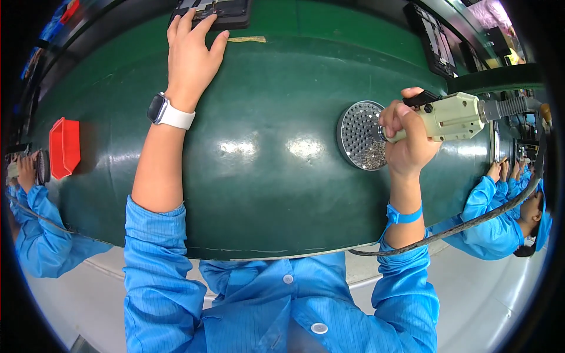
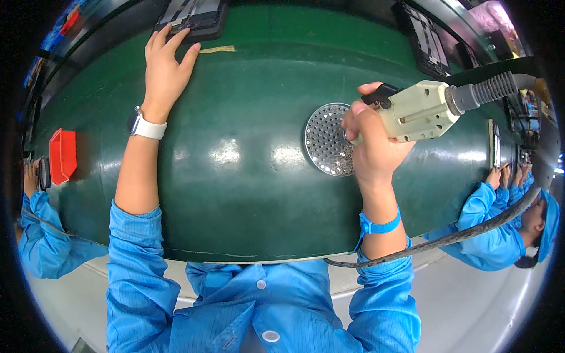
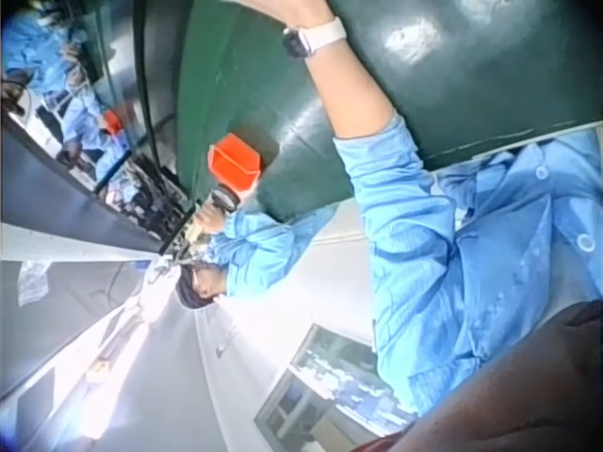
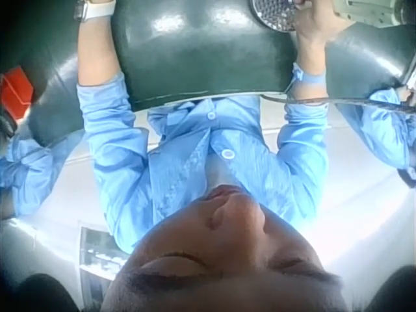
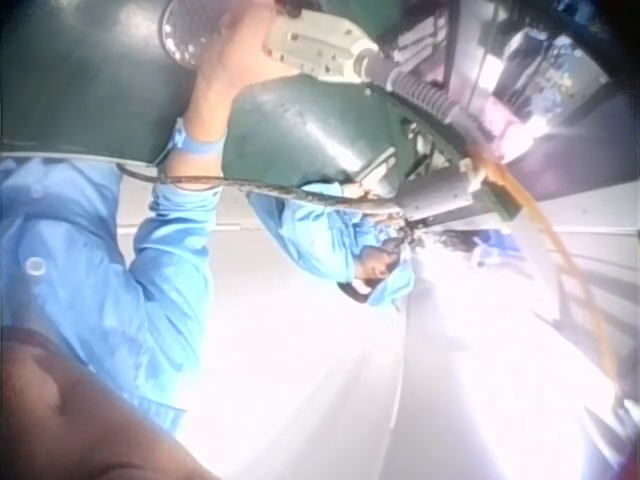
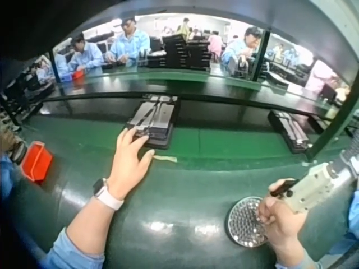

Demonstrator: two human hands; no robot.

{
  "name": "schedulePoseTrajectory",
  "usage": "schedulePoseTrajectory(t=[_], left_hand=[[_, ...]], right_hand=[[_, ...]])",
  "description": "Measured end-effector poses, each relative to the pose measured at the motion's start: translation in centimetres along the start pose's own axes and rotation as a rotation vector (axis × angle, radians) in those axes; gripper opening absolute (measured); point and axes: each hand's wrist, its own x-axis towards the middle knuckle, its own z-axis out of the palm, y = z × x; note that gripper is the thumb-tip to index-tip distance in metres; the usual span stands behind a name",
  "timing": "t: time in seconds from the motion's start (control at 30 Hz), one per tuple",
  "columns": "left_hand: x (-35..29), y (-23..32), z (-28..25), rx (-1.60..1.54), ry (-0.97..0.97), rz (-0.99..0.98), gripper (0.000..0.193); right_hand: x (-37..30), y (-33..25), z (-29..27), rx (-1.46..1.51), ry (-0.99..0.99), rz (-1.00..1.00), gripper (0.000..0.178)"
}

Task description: The person retrieves electronic device assemblies from a conveyor belt, presses components into place by hand, fastens them with screws using an electric screwdriver, and returns the assembled devices to the conveyor.

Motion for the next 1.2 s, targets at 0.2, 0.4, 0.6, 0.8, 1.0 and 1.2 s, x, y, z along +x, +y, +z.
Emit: schedulePoseTrajectory(t=[0.2,0.4,0.6,0.8,1.0,1.2], left_hand=[[0.1,0.3,-0.1,0.005,0.013,-0.003,0.043],[0.0,0.0,-0.1,-0.012,0.014,-0.005,0.044],[0.6,0.1,-0.4,-0.028,0.011,-0.026,0.045],[2.0,2.3,-1.6,-0.183,0.152,0.045,0.049],[3.6,8.6,-1.1,-0.493,-0.015,0.083,0.043],[7.3,21.5,8.4,-0.798,-0.462,0.204,0.064]], right_hand=[[0.1,-0.2,-0.2,0.027,0.01,-0.002,0.022],[0.0,0.0,0.0,0.064,0.006,0.007,0.02],[0.4,-0.4,0.3,0.068,0.008,-0.025,0.023],[1.5,-3.2,-3.8,0.025,-0.085,-0.195,0.033],[1.6,-0.8,-5.1,-0.337,-0.047,-0.256,0.038],[1.7,-2.1,-4.8,-0.529,-0.085,-0.485,0.03]])
